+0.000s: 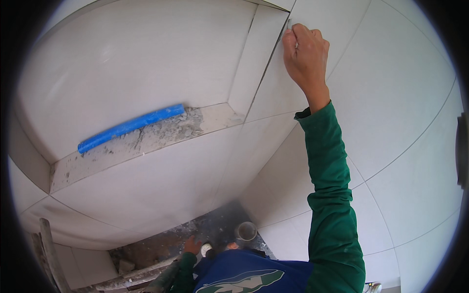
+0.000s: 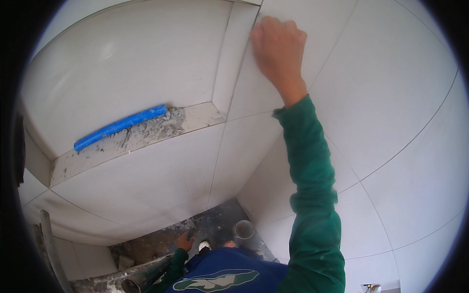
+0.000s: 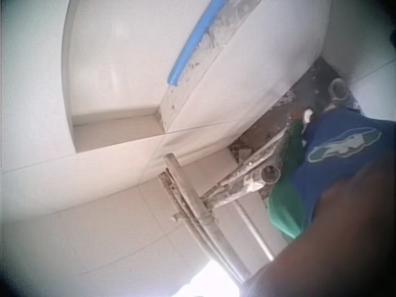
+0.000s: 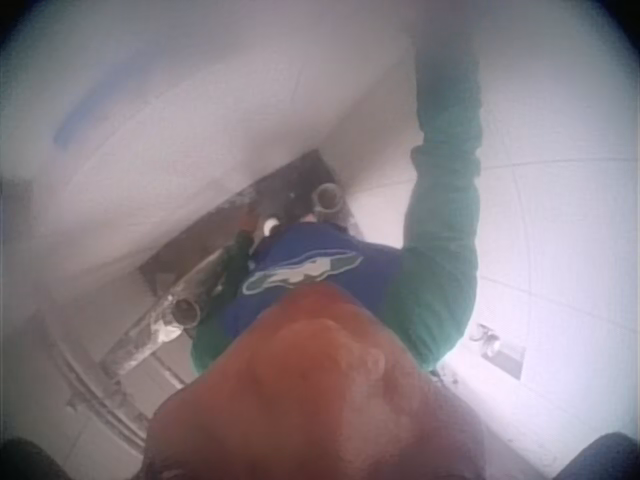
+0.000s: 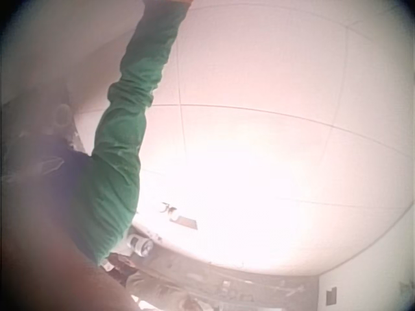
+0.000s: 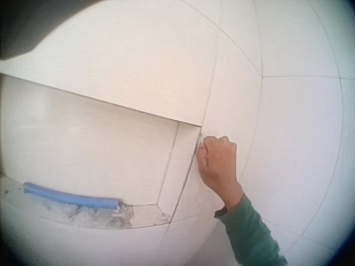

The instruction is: The person repeatedly wipes white wall tiles with a yellow sponge, dipping it into a bucket of water between passes. They also use a small tool to scrape or clean the grout lines between tiles.

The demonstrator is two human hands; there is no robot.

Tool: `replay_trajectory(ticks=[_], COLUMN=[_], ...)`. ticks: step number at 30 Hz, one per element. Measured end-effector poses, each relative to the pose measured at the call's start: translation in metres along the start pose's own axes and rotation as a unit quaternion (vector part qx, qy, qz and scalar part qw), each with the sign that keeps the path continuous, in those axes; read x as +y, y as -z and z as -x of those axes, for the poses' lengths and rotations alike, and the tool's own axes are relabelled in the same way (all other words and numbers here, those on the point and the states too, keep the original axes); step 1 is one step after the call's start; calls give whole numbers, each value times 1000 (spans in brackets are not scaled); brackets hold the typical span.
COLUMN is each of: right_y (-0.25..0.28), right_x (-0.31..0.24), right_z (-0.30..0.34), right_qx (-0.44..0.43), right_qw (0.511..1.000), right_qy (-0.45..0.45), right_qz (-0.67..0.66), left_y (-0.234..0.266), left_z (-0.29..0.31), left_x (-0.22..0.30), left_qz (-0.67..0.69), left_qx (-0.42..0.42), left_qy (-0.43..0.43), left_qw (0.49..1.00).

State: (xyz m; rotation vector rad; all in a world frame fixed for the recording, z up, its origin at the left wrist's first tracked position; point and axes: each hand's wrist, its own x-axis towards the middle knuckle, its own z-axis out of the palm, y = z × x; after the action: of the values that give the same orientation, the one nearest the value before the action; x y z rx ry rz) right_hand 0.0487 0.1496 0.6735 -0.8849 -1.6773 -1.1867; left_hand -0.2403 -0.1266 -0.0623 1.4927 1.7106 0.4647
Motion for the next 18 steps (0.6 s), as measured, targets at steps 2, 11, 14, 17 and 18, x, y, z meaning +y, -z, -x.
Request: replay_trajectory(ticks=[2, 11, 14, 17, 18], right_y=[1, 2, 1, 0, -1], right_x=[3, -2, -14, -36, -40], right_z=[-1, 4, 24, 57, 71], right_qx=[-14, -25, -49, -87, -96], right_qw=[1000, 1000, 999, 996, 995], right_qy=[-3, 5, 8, -1, -3], right_qz=[3, -13, -17, -5, -8], left_y=[0, -6, -2, 0, 1], left_z=[0, 0, 2, 6, 6], left_x=[2, -3, -2, 1, 4], left_qz=[10, -2, -6, 6, 10], left_qx=[-6, -8, -10, -7, -11], left_qy=[5, 0, 1, 7, 18], left_qw=[1000, 1000, 1000, 1000, 1000])
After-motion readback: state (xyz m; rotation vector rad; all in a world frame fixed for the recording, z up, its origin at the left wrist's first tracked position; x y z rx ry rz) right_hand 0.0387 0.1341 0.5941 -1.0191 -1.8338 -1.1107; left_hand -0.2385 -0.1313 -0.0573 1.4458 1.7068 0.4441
